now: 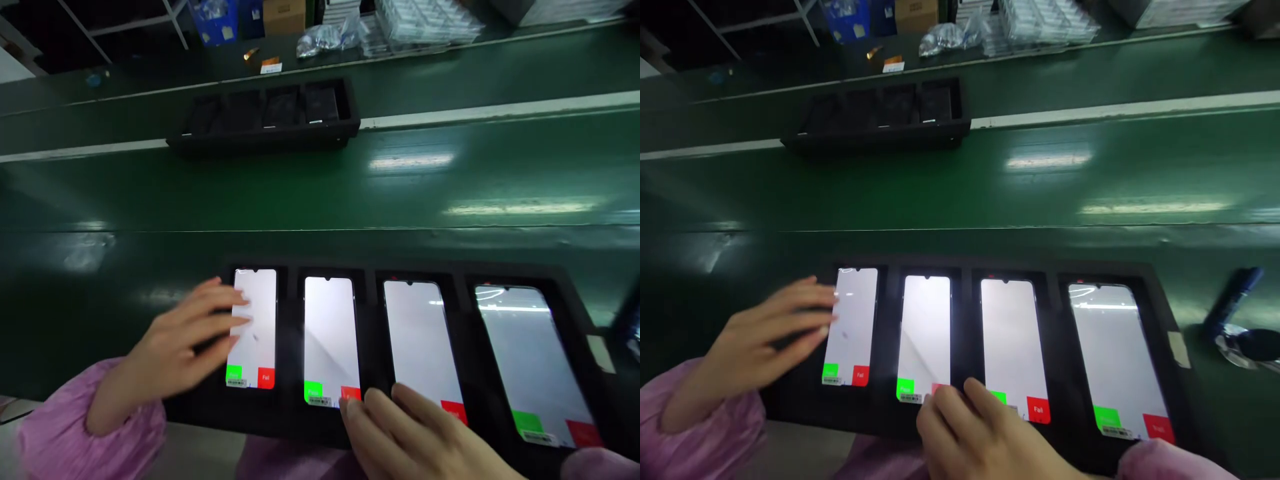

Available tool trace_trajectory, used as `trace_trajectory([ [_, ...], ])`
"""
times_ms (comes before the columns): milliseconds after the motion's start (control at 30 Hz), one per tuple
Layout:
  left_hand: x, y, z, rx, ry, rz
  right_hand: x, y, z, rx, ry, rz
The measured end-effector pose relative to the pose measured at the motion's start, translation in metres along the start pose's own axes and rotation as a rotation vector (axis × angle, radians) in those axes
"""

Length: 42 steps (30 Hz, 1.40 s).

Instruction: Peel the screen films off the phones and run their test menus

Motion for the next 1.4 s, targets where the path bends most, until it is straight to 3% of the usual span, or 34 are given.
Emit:
trace_trajectory([
  [67, 0.01, -0.022, -0.007, -0.105, 0.092, -0.188, 0.005, 0.017, -0.009, 0.059, 0.013, -0.079],
  [133, 0.019, -0.04, -0.011, -0.201, 0.092, -0.293, 0.012, 0.041, -0.019, 0.214, 0.019, -0.145],
  [300, 0.033, -0.051, -0.019, -0.272, 0.059, -0.243, 0.026, 0.094, -0.034, 0.583, -0.034, -0.084],
  [433, 0.034, -0.047, -0.021, -0.271, 0.076, -0.256, 0.027, 0.104, -0.041, 0.704, -0.128, 0.09],
  [633, 0.035, -0.04, -0.019, -0.263, 0.057, -0.302, 0.025, 0.105, -0.049, 0.843, -0.2, -0.107],
  [933, 0.035, -0.036, -0.023, -0.234, 0.113, -0.257, 0.019, 0.1, -0.051, 0.784, -0.125, -0.02],
  [1100, 0.023, -0.027, -0.017, -0.183, 0.123, -0.11, 0.007, 0.095, -0.056, 0.748, -0.033, 0.036],
  [1267, -0.007, 0.008, 0.017, -0.201, -0.067, 0.098, -0.002, 0.089, -0.053, 0.71, 0.058, -0.068],
  [1400, -0.026, 0.045, 0.054, -0.252, -0.295, 0.294, 0.012, 0.059, -0.025, 0.506, -0.124, -0.341],
])
Point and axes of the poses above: each hand's wrist, its own z-axis away from the middle knuckle, its own x-axis out of the palm, y = z × x, the point moved 2 cm from there along -z, towards the middle knuckle, and after that the axes turned 12 degrees about y, right-handed, at the moved point
